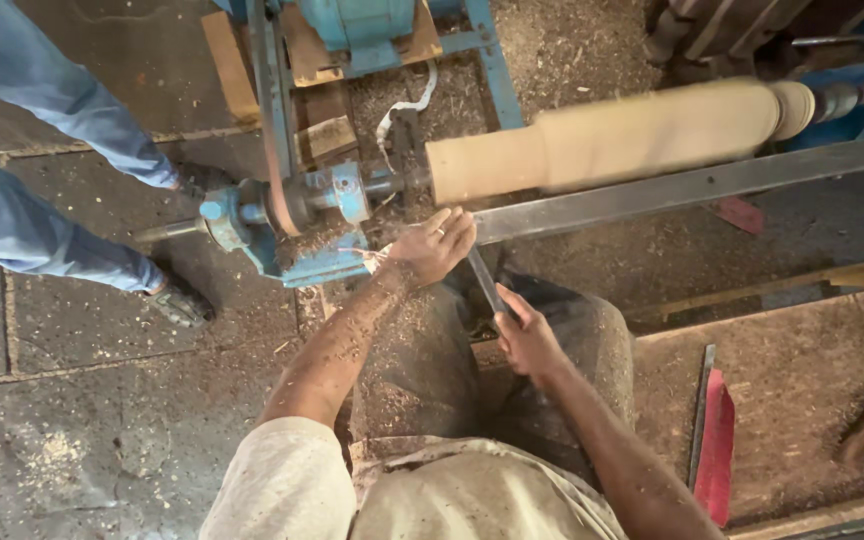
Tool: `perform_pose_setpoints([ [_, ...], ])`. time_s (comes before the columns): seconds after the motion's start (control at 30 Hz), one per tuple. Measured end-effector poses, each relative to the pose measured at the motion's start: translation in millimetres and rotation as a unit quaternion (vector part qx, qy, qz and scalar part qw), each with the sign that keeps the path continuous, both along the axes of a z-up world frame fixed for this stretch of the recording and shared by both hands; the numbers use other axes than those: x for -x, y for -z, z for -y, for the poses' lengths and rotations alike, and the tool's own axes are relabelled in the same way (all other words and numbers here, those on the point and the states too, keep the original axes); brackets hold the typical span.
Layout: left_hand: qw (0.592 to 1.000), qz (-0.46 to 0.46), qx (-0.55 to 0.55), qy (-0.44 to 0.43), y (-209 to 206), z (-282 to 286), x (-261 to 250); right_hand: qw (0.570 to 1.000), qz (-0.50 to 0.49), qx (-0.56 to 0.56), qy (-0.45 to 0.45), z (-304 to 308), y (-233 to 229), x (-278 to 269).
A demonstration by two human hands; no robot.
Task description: The person uses a chisel to shape a cylindrical piece of wood mounted on a rotating lathe. They hold the tool against the spinning wood to shave off material and create a smooth, tapered profile.
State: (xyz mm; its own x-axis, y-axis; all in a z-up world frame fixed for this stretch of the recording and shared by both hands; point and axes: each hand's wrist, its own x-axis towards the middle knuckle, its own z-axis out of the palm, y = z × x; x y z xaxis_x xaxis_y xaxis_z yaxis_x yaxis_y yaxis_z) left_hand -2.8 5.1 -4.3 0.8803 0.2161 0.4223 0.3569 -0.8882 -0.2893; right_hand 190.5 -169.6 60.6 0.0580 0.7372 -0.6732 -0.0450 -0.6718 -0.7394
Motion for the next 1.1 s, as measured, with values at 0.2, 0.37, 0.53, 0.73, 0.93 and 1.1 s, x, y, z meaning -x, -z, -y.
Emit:
perform_pose_setpoints([
  [0.2, 1.0, 0.009, -0.02, -0.014, -8, 3, 2, 0.996, 0.033, 0.054, -0.069, -16, -7, -35],
  [0.37, 1.0, 0.016, -0.018, 0.003, -2, 1, 4, 0.999, -0.022, -0.03, 0.0, -2, 30, -14],
  [0.53, 0.999, 0.029, 0.019, 0.012, 5, -1, -2, 0.994, -0.05, 0.009, 0.093, 14, 25, 21],
  [0.73, 0.998, 0.001, 0.058, 0.012, -3, -2, -3, 0.985, -0.068, 0.018, 0.155, 15, 18, 56],
  [0.93, 0.994, 0.042, 0.101, 0.017, -12, 3, 0, 0.982, -0.08, -0.004, 0.169, 18, 22, 74],
  [1.1, 0.992, 0.08, 0.096, -0.013, -4, 9, 9, 0.993, -0.036, 0.003, 0.108, 16, 17, 60],
])
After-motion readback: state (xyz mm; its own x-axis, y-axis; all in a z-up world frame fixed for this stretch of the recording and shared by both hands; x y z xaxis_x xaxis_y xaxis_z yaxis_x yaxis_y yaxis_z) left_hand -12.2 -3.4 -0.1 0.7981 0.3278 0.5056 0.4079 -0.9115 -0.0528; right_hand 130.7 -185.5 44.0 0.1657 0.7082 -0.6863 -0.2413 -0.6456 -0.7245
